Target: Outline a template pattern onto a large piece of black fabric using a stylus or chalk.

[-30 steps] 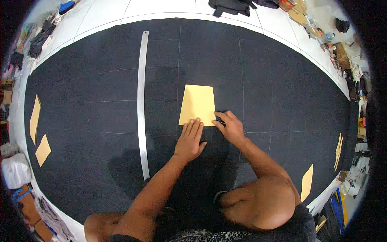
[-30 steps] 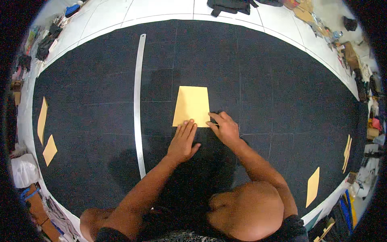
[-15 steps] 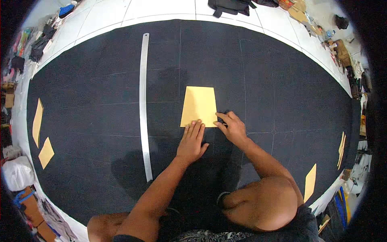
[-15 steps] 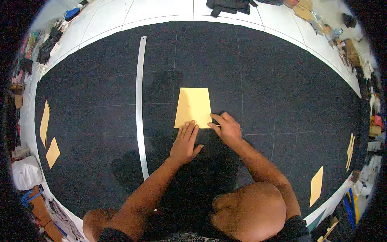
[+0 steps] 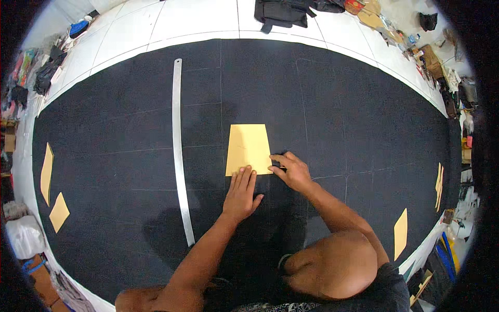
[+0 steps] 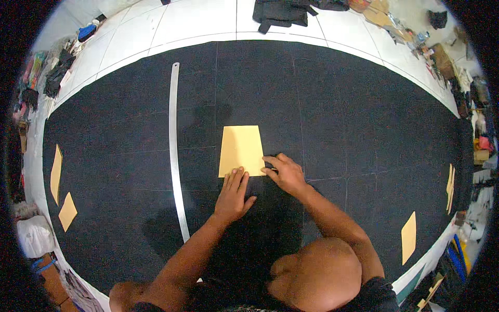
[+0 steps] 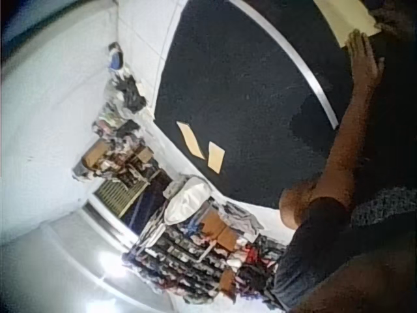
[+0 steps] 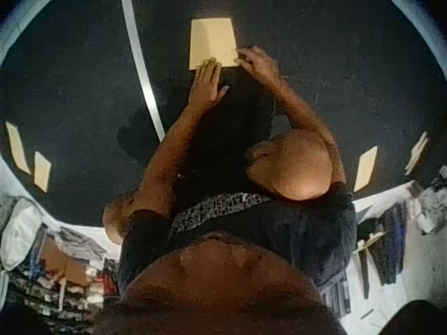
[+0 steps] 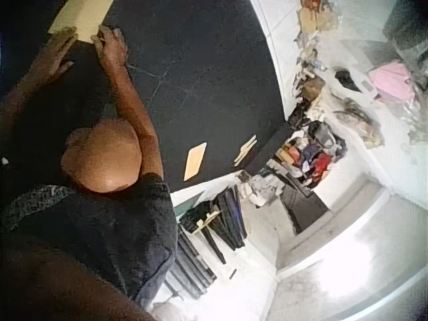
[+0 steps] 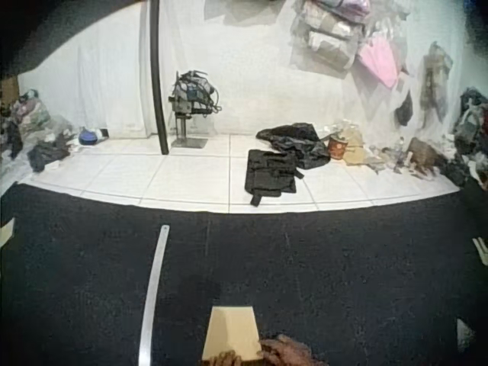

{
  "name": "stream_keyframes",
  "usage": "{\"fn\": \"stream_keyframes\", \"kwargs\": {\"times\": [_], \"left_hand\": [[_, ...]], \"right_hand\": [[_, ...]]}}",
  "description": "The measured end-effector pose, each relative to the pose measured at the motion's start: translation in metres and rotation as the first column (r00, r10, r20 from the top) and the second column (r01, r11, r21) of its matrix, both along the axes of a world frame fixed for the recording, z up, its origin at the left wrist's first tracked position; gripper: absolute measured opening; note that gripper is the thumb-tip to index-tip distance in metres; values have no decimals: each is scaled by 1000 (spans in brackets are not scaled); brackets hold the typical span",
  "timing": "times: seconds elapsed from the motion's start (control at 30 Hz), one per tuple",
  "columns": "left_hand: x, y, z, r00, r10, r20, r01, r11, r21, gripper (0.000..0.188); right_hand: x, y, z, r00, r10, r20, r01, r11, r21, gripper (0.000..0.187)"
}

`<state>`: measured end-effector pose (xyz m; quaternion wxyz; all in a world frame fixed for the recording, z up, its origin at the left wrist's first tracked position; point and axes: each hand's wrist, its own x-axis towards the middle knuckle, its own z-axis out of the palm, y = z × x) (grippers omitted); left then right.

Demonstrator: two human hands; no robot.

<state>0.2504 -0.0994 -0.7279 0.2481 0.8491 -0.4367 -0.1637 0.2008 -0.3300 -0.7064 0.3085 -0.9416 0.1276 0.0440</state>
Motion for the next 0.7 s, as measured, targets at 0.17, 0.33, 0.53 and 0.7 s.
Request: {"fn": "stream_keyframes", "kwargs": {"times": [0.17,0.33,0.53,0.7], "left_hand": [[1,0,-1,1000,-2,-28,3,999,42,79],[-1,1,-3,1000,-4,-13,5,999,49,80],[-3,3,-10,1000,5,21,-5,1000,1,81],[-2,3,-12,1000,10,-6,-10,1000,-20,83]], "right_hand": [[15,11,9,940,-301,-158,306,952,8,44],[25,23,4,919,-335,-206,355,933,67,43],[19,31,-21,893,-384,-233,434,871,229,48],[13,31,-37,855,-438,-276,516,770,375,54]]}}
